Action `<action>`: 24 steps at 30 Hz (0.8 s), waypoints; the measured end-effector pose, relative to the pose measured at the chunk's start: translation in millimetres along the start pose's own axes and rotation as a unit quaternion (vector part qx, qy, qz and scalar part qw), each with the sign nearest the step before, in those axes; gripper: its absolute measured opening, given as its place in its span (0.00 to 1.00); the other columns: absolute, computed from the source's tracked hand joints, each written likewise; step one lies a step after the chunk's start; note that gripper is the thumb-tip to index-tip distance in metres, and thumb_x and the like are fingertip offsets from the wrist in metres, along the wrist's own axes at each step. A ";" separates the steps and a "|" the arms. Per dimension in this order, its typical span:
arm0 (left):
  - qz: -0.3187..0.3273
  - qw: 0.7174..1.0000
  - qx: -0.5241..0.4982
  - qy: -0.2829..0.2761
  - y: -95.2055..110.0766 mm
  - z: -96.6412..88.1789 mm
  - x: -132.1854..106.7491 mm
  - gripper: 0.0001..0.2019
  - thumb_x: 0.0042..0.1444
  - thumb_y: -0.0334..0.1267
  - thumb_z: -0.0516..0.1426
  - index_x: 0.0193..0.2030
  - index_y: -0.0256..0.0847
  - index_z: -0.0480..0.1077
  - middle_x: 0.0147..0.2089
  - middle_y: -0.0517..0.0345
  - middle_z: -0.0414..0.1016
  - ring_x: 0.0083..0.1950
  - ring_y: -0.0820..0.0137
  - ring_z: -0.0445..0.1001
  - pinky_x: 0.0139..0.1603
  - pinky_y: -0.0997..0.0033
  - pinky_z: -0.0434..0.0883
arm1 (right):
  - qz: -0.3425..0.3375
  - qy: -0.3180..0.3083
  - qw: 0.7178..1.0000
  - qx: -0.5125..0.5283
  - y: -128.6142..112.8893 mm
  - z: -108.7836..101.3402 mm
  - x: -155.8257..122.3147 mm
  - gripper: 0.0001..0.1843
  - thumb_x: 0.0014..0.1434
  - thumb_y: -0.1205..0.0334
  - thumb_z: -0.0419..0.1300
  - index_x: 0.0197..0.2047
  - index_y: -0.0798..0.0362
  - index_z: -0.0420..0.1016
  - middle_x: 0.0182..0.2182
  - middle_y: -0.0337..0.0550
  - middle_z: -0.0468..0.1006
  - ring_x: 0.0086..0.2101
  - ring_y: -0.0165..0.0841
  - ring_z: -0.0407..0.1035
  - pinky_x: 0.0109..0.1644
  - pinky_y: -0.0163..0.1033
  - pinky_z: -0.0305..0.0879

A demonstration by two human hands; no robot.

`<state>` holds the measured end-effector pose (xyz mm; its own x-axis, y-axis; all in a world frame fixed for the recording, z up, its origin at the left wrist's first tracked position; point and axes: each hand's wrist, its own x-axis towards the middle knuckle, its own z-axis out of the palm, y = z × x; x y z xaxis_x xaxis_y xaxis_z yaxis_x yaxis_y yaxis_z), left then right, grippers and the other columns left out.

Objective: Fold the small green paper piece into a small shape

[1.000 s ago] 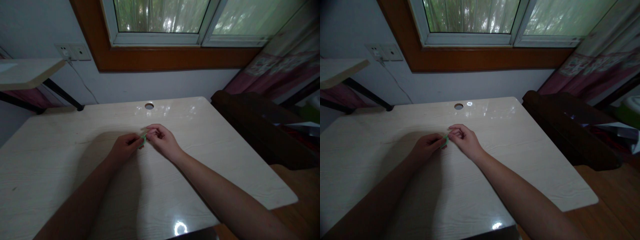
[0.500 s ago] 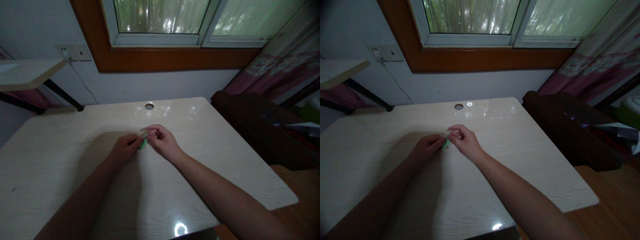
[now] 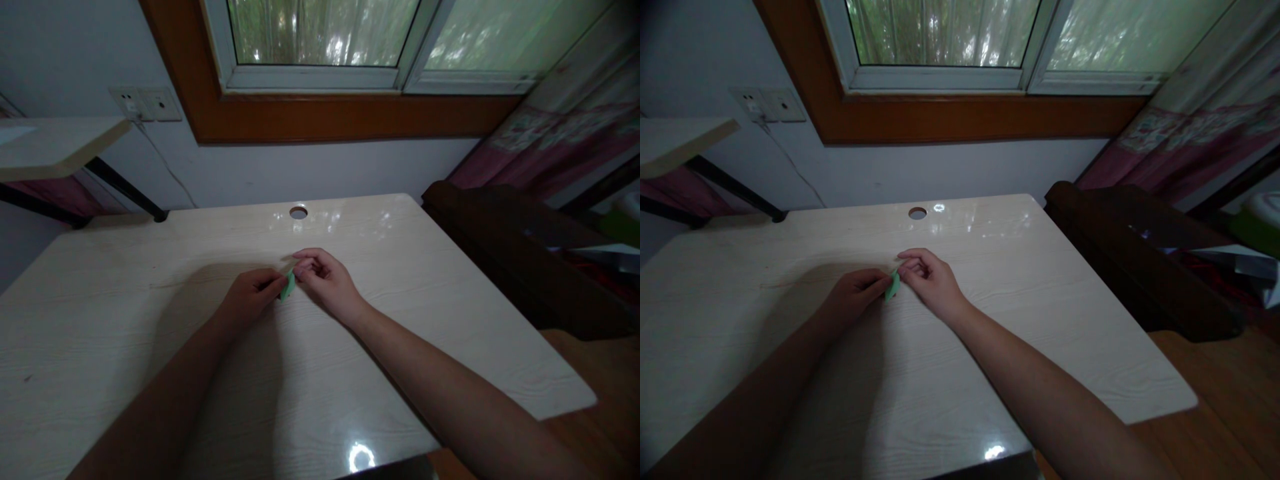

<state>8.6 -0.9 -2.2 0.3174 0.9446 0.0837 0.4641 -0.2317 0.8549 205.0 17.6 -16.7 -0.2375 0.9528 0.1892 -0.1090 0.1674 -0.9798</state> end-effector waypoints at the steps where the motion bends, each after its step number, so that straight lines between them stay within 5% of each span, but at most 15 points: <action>1: -0.001 1.000 -0.003 0.000 0.2 0.0 -0.1 0.17 0.63 0.48 0.55 0.30 0.39 0.74 0.28 0.61 0.73 0.31 0.72 0.69 0.34 0.75 0.65 | 0.000 -0.001 1.000 -0.002 0.7 -0.3 0.1 0.14 0.57 0.58 0.66 0.47 0.48 0.76 0.32 0.37 0.77 0.32 0.29 0.71 0.38 0.36 0.66; 12: -0.036 0.997 -0.043 0.052 -1.0 0.9 1.6 0.17 0.62 0.50 0.55 0.33 0.38 0.76 0.29 0.60 0.75 0.31 0.71 0.71 0.34 0.74 0.67 | 0.039 -0.029 0.999 0.020 1.4 2.3 1.1 0.13 0.58 0.53 0.65 0.43 0.51 0.77 0.32 0.40 0.78 0.35 0.31 0.73 0.43 0.38 0.70; 24: -0.023 0.998 0.014 0.056 -1.8 0.6 2.3 0.19 0.64 0.50 0.53 0.29 0.39 0.71 0.25 0.62 0.70 0.28 0.72 0.66 0.31 0.74 0.63 | 0.050 -0.076 0.990 -0.106 0.7 0.3 0.7 0.13 0.59 0.52 0.62 0.36 0.54 0.79 0.27 0.39 0.76 0.28 0.29 0.66 0.35 0.35 0.62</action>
<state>9.0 1.6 -3.9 0.2016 0.9741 0.1023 0.4988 -0.1920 0.8452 204.4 18.3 -17.2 -0.3820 0.9205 0.0816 0.1240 0.1386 -0.9826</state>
